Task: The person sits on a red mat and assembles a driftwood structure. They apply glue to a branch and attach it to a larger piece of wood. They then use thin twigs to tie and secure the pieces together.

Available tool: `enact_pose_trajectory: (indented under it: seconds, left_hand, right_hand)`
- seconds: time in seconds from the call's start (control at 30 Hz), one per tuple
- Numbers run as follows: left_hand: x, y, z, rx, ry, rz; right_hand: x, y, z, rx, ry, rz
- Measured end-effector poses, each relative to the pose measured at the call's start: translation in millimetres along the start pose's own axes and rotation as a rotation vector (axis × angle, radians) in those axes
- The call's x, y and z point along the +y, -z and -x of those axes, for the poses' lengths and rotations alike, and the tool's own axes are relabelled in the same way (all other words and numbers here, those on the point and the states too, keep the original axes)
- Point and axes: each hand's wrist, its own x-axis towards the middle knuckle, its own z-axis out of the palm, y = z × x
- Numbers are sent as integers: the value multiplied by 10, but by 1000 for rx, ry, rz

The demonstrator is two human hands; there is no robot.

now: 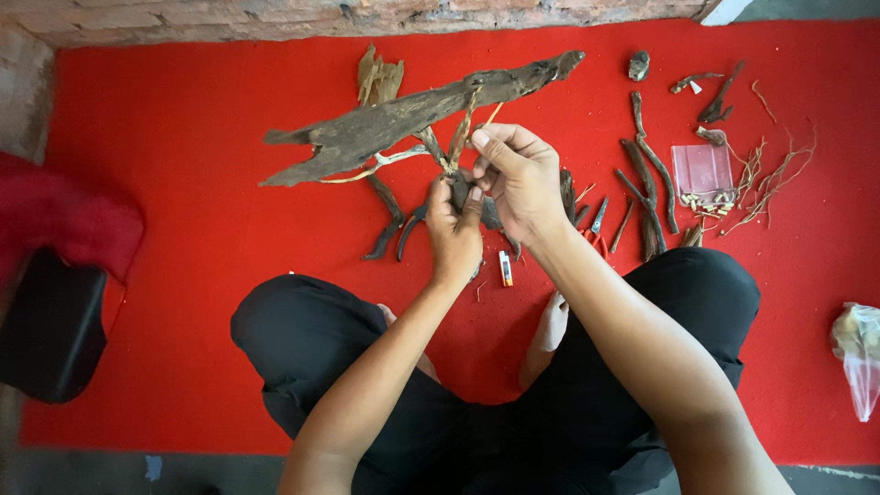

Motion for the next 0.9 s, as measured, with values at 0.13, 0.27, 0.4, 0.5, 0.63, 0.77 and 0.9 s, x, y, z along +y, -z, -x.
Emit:
enact_pose_trajectory:
  seconds: [0.13,0.27,0.4,0.5,0.63,0.77,0.9]
  left_hand:
    - [-28,25,-19,-4,-6,-17]
    - [-63,39,-30,-12,0,-4]
    - [-14,18,-9,-16,10,3]
    - [-27,13,-9,-10,15,0]
    - [-59,50,-24,-24,6,-15]
    - [-12,55,-48,-14,22,16]
    - [58,84,-67,-6,25,16]
  right_hand:
    - [27,17,-9,4,1,-5]
    - [45,15,-11,15,27,-1]
    - [33,6,6,20,48,6]
    - [61,35,-20,17,51,14]
    - [44,19,-6,9,40,17]
    - [33,34,-9,-25,34,5]
    - [8,36,20,-78,38,-15]
